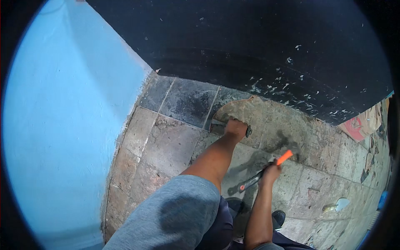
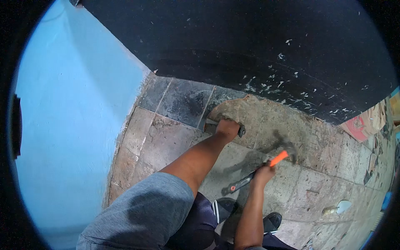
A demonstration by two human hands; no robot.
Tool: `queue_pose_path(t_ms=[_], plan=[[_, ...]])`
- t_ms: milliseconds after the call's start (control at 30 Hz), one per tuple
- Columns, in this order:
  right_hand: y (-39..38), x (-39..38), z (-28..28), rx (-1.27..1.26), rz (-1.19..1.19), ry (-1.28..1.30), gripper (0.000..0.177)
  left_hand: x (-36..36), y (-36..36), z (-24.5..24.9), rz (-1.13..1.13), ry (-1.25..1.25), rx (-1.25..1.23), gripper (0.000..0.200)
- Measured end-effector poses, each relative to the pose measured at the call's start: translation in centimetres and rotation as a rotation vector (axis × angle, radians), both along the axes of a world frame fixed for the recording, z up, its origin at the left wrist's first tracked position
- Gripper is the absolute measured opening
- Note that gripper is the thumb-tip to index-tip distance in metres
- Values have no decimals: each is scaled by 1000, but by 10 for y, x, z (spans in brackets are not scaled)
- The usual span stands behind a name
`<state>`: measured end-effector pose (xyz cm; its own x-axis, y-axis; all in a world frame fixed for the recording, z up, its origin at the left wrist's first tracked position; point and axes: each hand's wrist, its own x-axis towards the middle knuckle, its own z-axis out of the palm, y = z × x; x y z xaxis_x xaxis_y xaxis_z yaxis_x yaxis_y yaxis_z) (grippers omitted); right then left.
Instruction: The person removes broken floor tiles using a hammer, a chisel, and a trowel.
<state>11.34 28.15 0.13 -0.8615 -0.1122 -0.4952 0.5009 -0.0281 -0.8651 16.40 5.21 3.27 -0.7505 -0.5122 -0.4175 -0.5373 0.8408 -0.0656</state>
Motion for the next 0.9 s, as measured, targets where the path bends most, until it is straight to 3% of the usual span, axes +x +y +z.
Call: queue_pose_path(t_ms=[167,200,233,267,333,433,467,700,733,833,867,900], plan=[[-11,-13,27,19,-314,309,25,1,0,0,-3,21,12,22],[-15,-3,6,103,-299,306,24,1,-1,-4,3,26,8,22],[-15,10,-41,188,-207,474,21,0,-1,-6,9,31,3,23],[-16,32,-28,132,63,228,18,0,0,-7,-2,35,0,22],[-33,54,-28,346,540,579,14,2,-1,-8,-24,39,-11,22],[-31,46,18,82,482,-97,10,2,3,-11,-9,24,3,21],[-25,38,17,69,477,-133,10,2,3,-8,-22,-26,-1,20],[-4,-8,17,93,-52,169,14,-1,2,16,-60,-143,18,21],[-2,-9,22,69,-124,70,7,-2,2,16,-63,-147,15,21],[-5,7,-71,316,-119,582,7,0,1,8,-58,-69,4,22],[-8,23,-84,440,49,508,8,-1,0,6,-60,-54,0,23],[-18,36,-59,368,222,355,8,-1,-1,3,-61,-41,-4,23]])
